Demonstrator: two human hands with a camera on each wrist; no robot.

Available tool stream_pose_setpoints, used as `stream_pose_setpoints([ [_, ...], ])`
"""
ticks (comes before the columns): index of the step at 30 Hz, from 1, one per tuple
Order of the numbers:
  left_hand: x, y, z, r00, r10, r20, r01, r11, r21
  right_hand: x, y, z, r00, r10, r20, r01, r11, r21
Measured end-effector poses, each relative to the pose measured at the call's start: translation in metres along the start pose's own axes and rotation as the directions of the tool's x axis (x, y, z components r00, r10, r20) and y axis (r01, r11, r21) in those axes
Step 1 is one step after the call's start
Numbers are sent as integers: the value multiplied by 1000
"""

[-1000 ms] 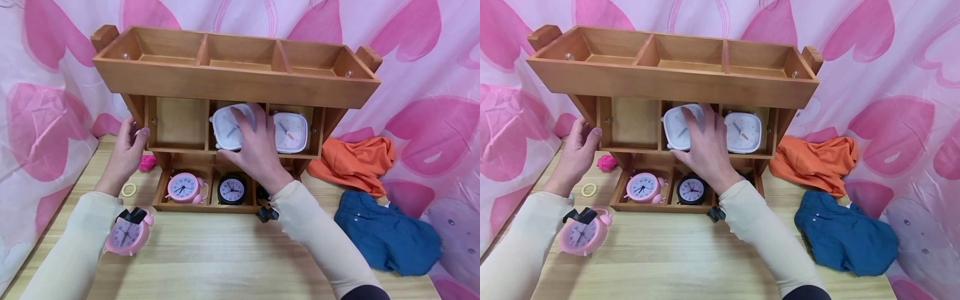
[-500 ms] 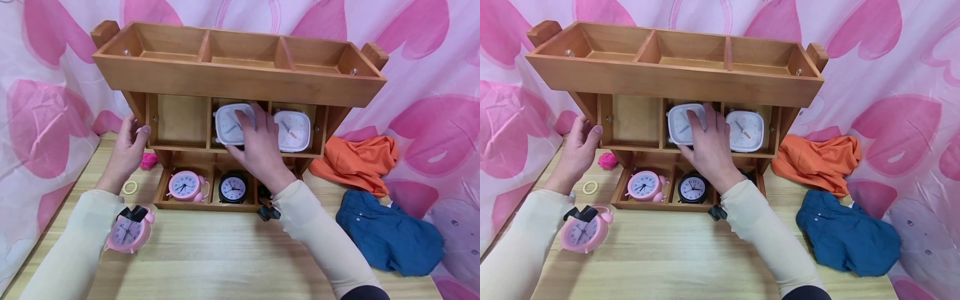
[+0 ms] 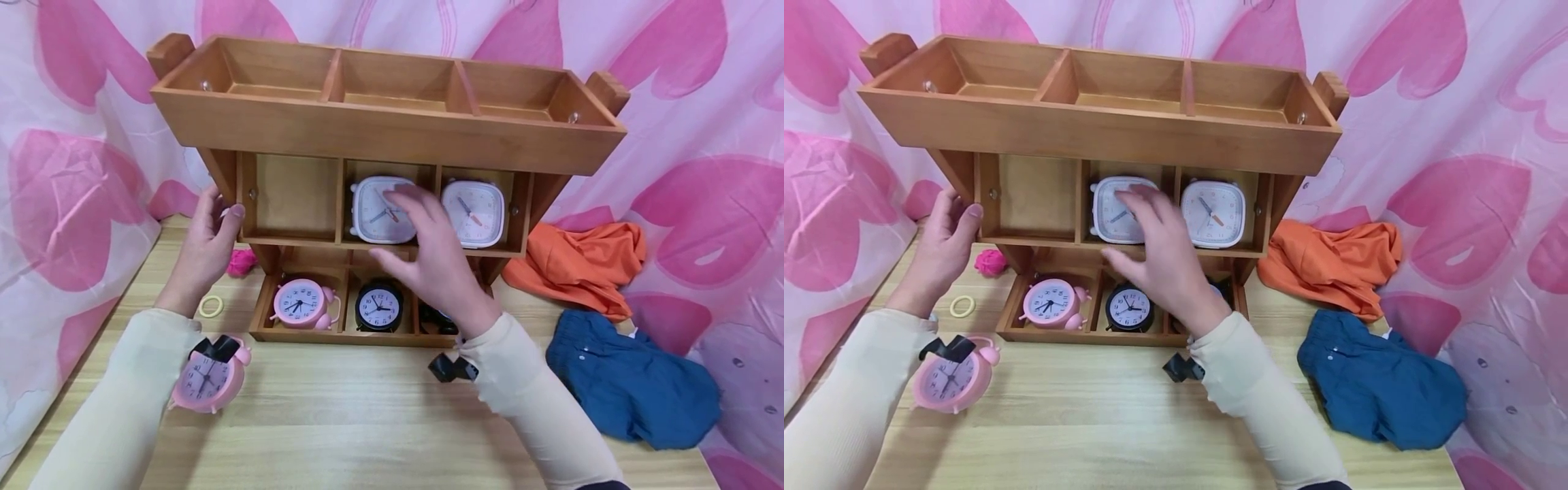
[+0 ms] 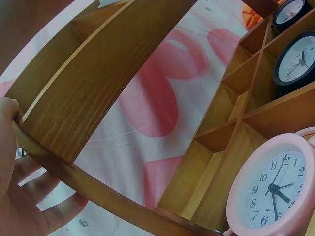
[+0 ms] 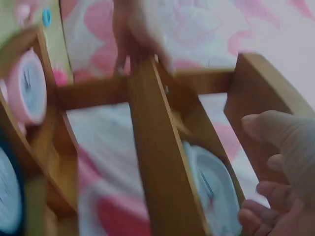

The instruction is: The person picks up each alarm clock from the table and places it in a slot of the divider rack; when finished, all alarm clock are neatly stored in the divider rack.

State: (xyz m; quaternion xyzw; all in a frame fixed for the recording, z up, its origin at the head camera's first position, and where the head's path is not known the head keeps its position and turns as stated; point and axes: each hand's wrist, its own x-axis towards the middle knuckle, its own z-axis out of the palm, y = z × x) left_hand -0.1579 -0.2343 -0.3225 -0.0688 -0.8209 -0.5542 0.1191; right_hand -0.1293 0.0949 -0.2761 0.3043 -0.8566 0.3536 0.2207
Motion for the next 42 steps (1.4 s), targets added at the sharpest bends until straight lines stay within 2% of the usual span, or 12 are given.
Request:
stream_pose_setpoints([
  [4,2,-2,1,1000,23,-10,-23,1000,-15,-21,-14,20,999,-39,16,35,981,192],
  [6,2,-2,1,999,29,-16,-30,999,-26,-33,-21,35,998,-23,65,6,970,241],
  [9,1,-2,1,1000,15,-16,-15,1000,-27,-49,-28,59,983,39,179,-86,961,263],
  [13,0,-2,1,1000,-2,-10,1,1000,-22,-67,-36,90,928,124,352,-230,933,278],
  [15,0,-2,0,1000,-2,-10,2,1000,-21,-75,-40,106,891,137,432,-285,911,299],
  [18,-1,-3,0,1000,-2,-10,2,1000,-22,-87,-45,130,848,117,517,-317,894,318],
  [21,-1,-2,0,1000,-6,-10,6,1000,-20,-94,-52,152,812,86,578,-296,913,279],
  [25,-2,-3,-2,1000,-7,-5,7,1000,-12,-97,-61,174,780,26,625,-204,955,215],
  [30,-2,-3,-2,1000,-3,-6,3,1000,-7,-95,-70,196,772,-25,635,-130,972,196],
  [35,-2,-4,-1,1000,20,-12,-19,1000,9,-92,-78,216,768,-10,640,-107,984,144],
  [42,0,-3,0,1000,15,-2,-15,1000,4,-88,-93,237,776,41,629,-48,999,-5],
])
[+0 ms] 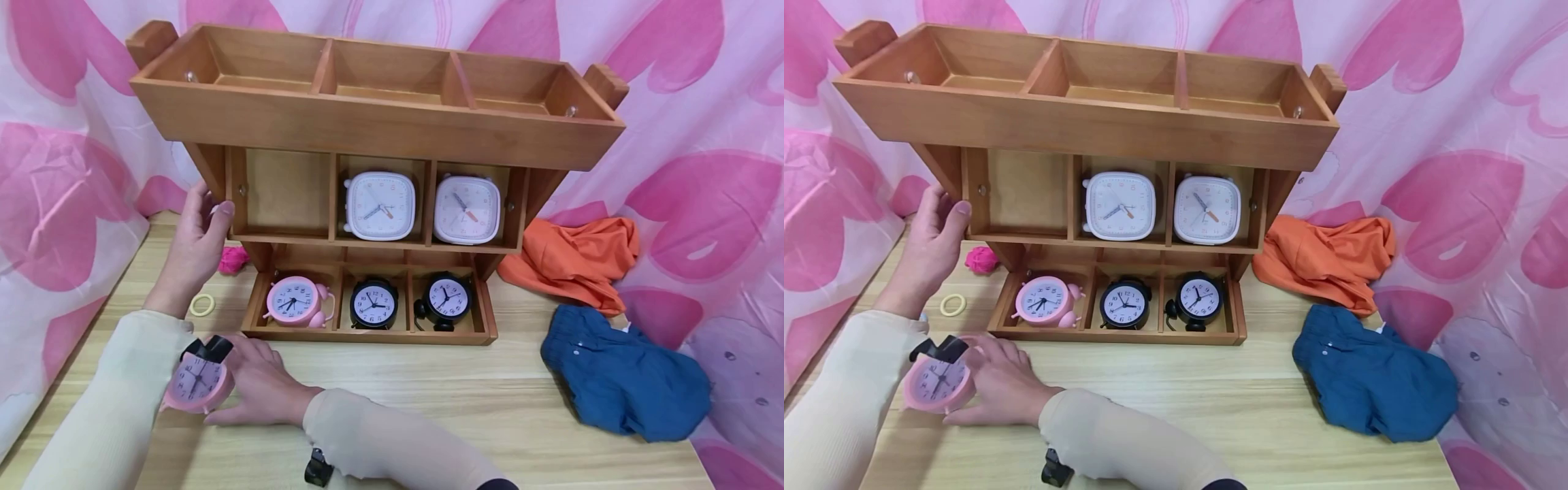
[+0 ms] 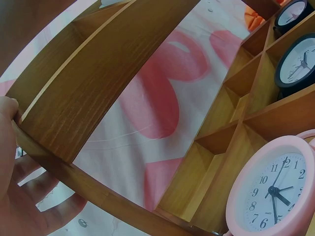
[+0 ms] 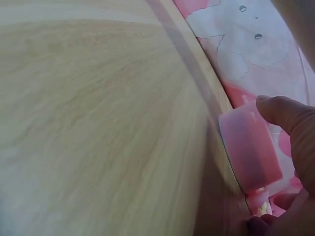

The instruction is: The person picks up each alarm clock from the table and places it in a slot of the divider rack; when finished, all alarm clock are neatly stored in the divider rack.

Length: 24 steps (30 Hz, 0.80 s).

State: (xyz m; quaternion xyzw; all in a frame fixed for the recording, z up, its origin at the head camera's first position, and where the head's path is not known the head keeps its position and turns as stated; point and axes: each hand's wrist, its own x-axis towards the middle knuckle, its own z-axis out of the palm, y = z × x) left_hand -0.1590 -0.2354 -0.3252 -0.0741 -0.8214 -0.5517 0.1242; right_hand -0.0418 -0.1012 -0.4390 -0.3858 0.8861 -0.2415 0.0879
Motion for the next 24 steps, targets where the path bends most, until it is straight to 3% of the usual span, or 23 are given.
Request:
stream_pose_setpoints([
  [11,0,0,0,1000,15,-11,-15,1000,-14,13,-10,9,996,85,21,-84,994,-65],
  [18,-1,2,2,1000,13,-7,-13,1000,-4,9,-1,11,998,57,28,-55,997,-56],
  [24,-1,3,1,1000,3,-6,-4,1000,-9,-3,9,12,999,32,-19,-33,998,-52],
])
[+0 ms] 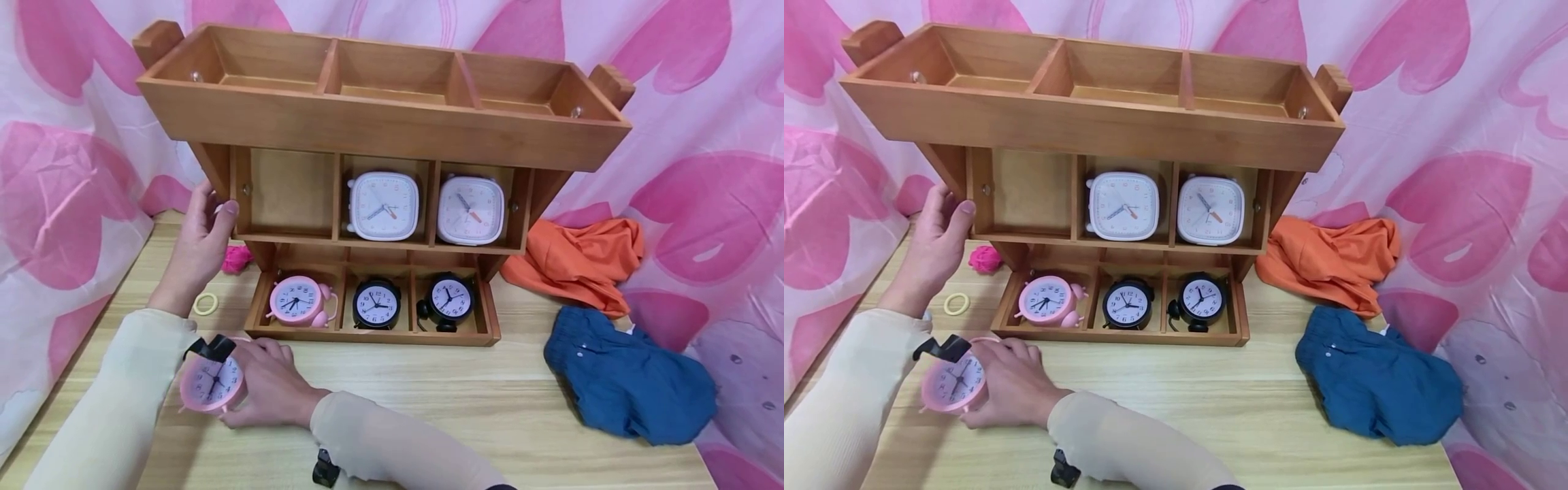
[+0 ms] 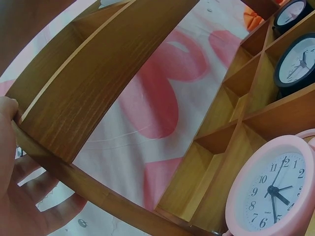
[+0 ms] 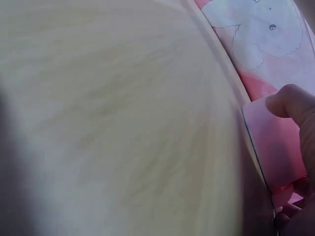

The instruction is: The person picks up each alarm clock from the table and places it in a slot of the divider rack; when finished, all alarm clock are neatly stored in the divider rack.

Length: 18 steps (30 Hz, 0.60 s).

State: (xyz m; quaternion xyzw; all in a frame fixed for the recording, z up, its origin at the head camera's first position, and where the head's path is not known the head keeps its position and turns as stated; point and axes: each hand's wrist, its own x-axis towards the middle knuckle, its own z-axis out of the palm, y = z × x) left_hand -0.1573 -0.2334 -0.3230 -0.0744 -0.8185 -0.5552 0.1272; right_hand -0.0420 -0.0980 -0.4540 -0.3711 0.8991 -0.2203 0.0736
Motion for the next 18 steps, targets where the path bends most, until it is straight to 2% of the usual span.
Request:
stream_pose_setpoints([
  [9,-1,-1,-2,1000,-8,-3,8,1000,-12,-21,16,-1,999,-25,-47,27,999,46],
  [18,1,-1,-1,1000,0,4,0,1000,-12,-53,26,-27,997,-51,-53,56,994,90],
])
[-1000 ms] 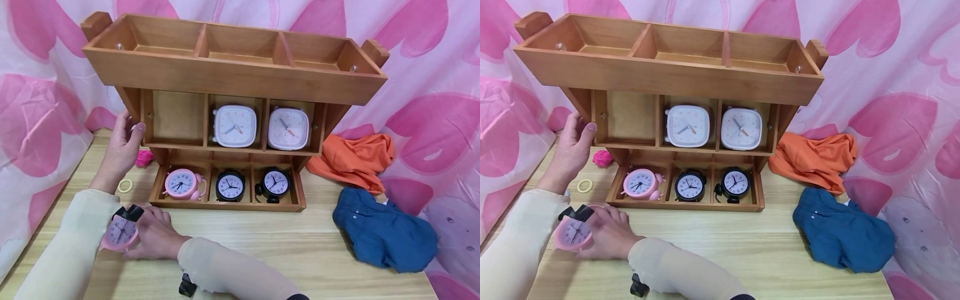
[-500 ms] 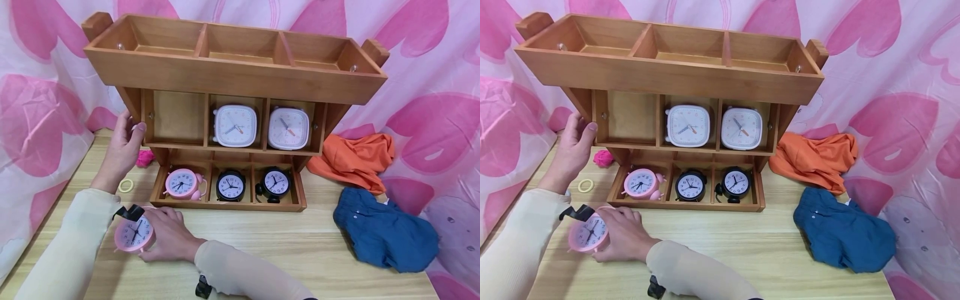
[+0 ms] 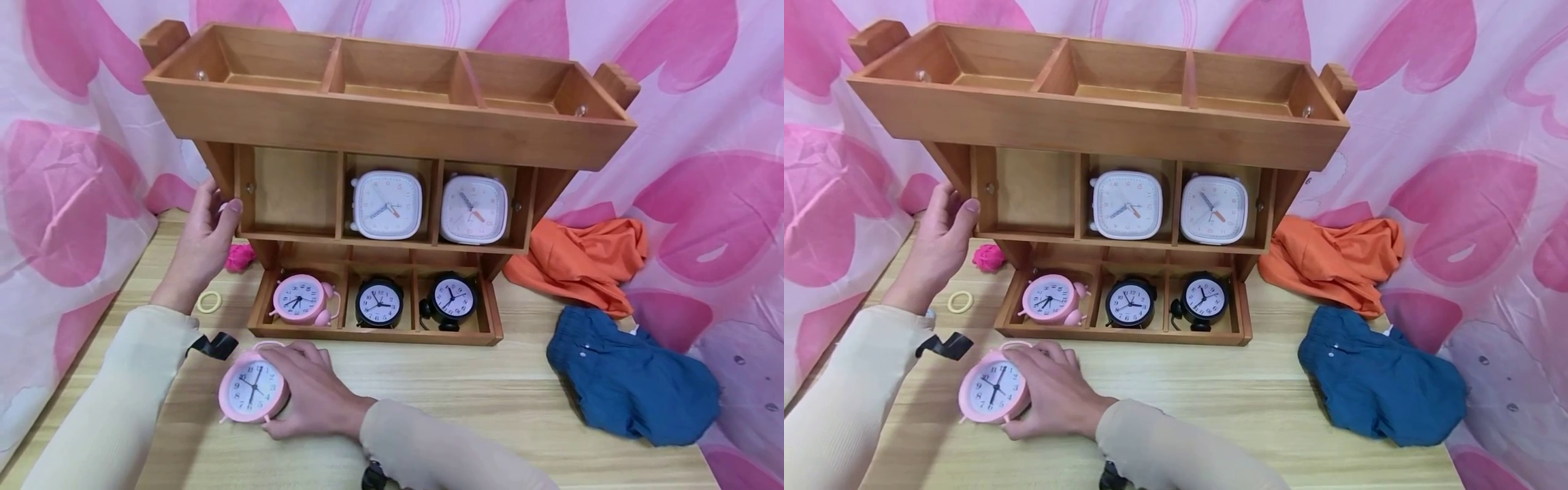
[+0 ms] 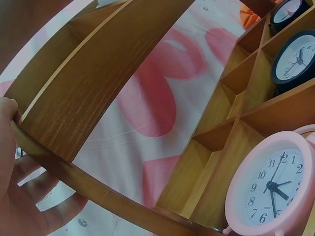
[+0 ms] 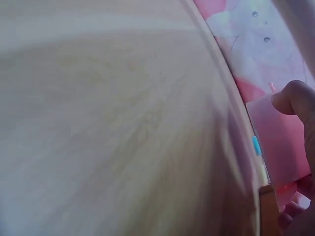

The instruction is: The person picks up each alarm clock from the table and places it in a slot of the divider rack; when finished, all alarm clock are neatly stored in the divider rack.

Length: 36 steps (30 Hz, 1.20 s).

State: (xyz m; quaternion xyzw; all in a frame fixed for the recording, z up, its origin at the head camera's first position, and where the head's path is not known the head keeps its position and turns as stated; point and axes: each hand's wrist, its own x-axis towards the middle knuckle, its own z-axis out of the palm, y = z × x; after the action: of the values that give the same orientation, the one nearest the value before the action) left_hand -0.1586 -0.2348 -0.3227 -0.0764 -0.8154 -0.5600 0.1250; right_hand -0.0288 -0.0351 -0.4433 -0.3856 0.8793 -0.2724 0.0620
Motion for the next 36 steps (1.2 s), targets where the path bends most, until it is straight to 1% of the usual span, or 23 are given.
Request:
stream_pose_setpoints([
  [4,1,2,0,1000,0,1,0,1000,5,-19,5,-23,1000,-2,-26,3,1000,31],
  [6,2,2,0,1000,-1,2,1,1000,1,-28,8,-35,999,12,-49,-10,999,50],
  [8,2,2,-1,1000,0,4,0,1000,1,-34,12,-47,996,19,-89,-13,998,61],
  [11,2,2,-1,1000,3,5,-3,1000,7,-40,16,-67,983,6,-182,6,998,67],
  [13,2,3,-2,1000,2,2,-2,1000,14,-41,17,-82,968,-21,-250,35,998,52],
  [15,2,3,-2,1000,-4,-1,4,1000,20,-38,16,-101,948,-49,-315,63,997,35],
  [17,3,3,-1,1000,-10,0,10,1000,22,-32,13,-120,924,-79,-374,87,996,5],
  [19,3,2,-2,1000,-13,0,13,1000,18,-23,9,-140,899,-113,-423,103,994,-46],
  [21,3,3,-3,1000,-23,4,23,999,27,-11,6,-159,875,-149,-461,119,989,-93],
  [23,3,3,-3,999,-30,10,30,999,39,2,4,-174,860,-176,-479,120,982,-146],
  [24,3,3,-4,999,-30,14,30,999,46,9,3,-181,856,-186,-481,116,978,-173],
  [27,2,3,-4,999,-26,23,24,998,60,29,4,-197,863,-194,-467,82,965,-249],
  [31,1,3,-3,999,-17,39,15,998,54,52,7,-210,890,-180,-419,20,933,-359],
  [33,0,3,-3,999,-17,45,15,998,54,61,8,-212,903,-170,-395,3,921,-388],
  [36,-2,3,-4,999,-22,43,20,998,55,73,8,-213,921,-121,-370,-37,919,-393],
])
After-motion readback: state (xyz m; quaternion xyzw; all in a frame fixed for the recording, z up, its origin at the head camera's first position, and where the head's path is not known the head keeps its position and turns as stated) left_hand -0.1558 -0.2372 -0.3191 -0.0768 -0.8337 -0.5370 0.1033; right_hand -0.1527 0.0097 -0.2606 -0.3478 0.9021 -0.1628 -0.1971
